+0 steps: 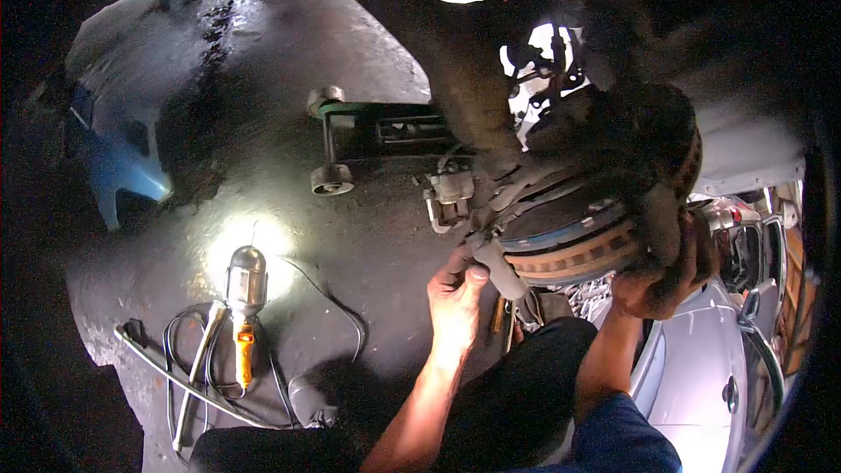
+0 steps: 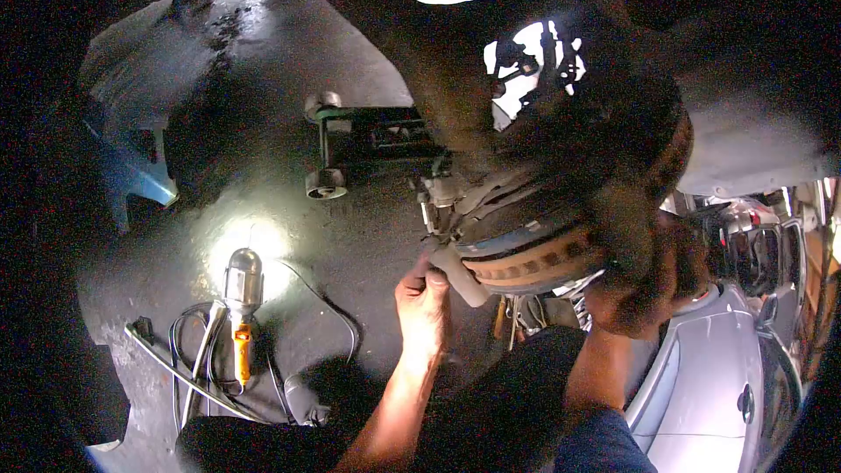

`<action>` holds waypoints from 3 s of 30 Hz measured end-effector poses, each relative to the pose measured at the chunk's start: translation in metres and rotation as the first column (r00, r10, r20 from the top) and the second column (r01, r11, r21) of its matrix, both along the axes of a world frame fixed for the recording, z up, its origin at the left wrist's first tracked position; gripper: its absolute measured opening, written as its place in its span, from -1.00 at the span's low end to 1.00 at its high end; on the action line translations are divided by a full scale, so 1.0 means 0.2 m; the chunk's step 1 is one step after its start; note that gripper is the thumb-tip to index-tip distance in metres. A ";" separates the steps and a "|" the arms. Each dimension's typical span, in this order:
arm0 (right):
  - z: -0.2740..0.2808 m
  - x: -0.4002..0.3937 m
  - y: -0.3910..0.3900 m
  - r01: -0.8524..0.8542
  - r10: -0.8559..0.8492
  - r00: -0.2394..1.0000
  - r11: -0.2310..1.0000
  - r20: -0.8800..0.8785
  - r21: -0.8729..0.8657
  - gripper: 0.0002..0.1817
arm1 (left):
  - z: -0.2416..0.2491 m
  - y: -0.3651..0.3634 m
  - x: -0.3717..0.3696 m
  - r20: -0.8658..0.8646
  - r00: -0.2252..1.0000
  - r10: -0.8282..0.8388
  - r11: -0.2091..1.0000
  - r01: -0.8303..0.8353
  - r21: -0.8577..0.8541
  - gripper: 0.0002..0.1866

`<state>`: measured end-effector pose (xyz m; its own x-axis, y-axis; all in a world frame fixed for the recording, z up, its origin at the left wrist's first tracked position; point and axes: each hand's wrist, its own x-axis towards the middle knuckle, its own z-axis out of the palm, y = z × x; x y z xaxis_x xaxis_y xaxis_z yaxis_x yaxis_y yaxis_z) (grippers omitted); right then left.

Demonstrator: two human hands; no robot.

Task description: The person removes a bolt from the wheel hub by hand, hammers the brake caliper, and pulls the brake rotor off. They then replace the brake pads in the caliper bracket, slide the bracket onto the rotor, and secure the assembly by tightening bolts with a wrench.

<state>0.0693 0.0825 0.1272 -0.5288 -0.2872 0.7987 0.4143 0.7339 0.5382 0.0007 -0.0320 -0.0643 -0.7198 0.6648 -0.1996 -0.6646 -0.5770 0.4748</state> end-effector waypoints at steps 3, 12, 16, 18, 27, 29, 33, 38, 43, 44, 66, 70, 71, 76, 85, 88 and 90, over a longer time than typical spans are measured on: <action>-0.02 0.03 -0.01 0.012 -0.010 1.000 0.996 0.017 -0.093 -0.37 | -0.01 -0.01 0.00 -0.044 0.999 -0.005 0.998 0.003 -0.060 -0.27; 0.03 -0.02 -0.08 -0.065 0.085 0.994 0.970 0.074 -0.236 -0.46 | -0.03 0.04 0.01 -0.049 0.994 0.094 0.996 -0.093 0.009 -0.36; 0.03 -0.03 -0.09 -0.086 0.108 0.991 0.964 0.075 -0.253 -0.47 | -0.07 0.04 0.01 -0.095 0.994 0.060 0.998 -0.062 -0.013 -0.36; 0.04 -0.03 -0.08 -0.122 0.143 0.987 0.964 0.074 -0.235 -0.46 | -0.07 0.03 0.01 -0.113 0.992 0.051 0.997 -0.057 -0.045 -0.35; 0.06 -0.03 -0.10 -0.150 0.186 0.979 0.929 0.078 -0.338 -0.42 | 0.00 0.03 0.02 -0.087 0.992 0.095 0.994 -0.100 -0.047 -0.35; 0.04 -0.02 -0.10 -0.202 0.226 0.974 0.904 0.019 -0.376 -0.37 | 0.00 0.03 0.02 -0.108 0.987 0.116 0.990 -0.123 -0.067 -0.35; -0.07 0.06 -0.07 -0.394 0.329 0.919 0.722 -0.218 -0.569 -0.23 | 0.02 0.02 0.01 -0.193 0.973 0.127 0.983 -0.150 -0.109 -0.36; -0.25 0.12 -0.17 -0.385 0.239 0.914 0.251 -0.329 -0.888 -0.59 | -0.01 0.02 0.00 -0.181 0.979 0.096 0.987 -0.117 -0.107 -0.40; -0.31 0.22 -0.15 0.133 0.259 0.957 0.016 0.133 -0.991 -0.52 | 0.02 0.00 -0.02 -0.199 0.977 0.077 0.990 -0.098 -0.101 -0.40; -0.36 0.22 -0.12 0.155 0.341 0.936 -0.167 0.090 -0.974 -0.48 | 0.03 0.00 -0.02 -0.222 0.971 0.089 0.988 -0.113 -0.101 -0.40; -0.47 0.08 -0.24 -0.050 0.221 0.822 -0.890 -0.524 -0.453 -0.46 | 0.16 -0.19 -0.19 -0.499 0.857 -0.130 0.925 -0.076 -0.372 -0.50; -0.50 0.08 -0.26 -0.148 0.096 0.814 -0.920 -0.573 -0.364 -0.50 | 0.47 -0.40 -0.32 -0.602 0.647 -0.467 0.563 -0.308 -0.767 -0.44; -0.51 0.09 -0.25 -0.177 0.057 0.835 -0.914 -0.547 -0.366 -0.51 | 0.54 -0.40 -0.29 -0.677 0.684 -0.273 0.619 -0.413 -0.668 -0.43; -0.56 0.11 -0.25 -0.266 -0.037 0.902 -0.832 -0.429 -0.487 -0.67 | 0.67 -0.25 -0.15 -0.978 0.179 -0.106 0.775 -0.602 -0.195 0.02; -0.53 0.09 -0.30 -0.335 -0.038 0.765 -0.876 -0.642 -0.347 -0.30 | 0.67 -0.09 -0.12 -0.944 0.312 -0.107 0.779 -0.563 -0.274 -0.18; -0.53 0.11 -0.30 -0.258 0.003 0.773 -0.912 -0.634 -0.319 -0.22 | 0.65 -0.07 -0.12 -0.938 0.332 -0.096 0.770 -0.573 -0.281 -0.20; -0.51 0.09 -0.30 -0.214 0.024 0.782 -0.928 -0.623 -0.305 -0.09 | 0.65 -0.07 -0.13 -0.947 0.315 -0.064 0.763 -0.596 -0.250 -0.22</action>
<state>0.0867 0.0233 0.0243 -0.8195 0.5507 -0.1585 -0.1485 -0.4712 -0.8695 -0.0256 -0.0466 0.0651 -0.7705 0.4248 0.4753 0.4854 -0.0924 0.8694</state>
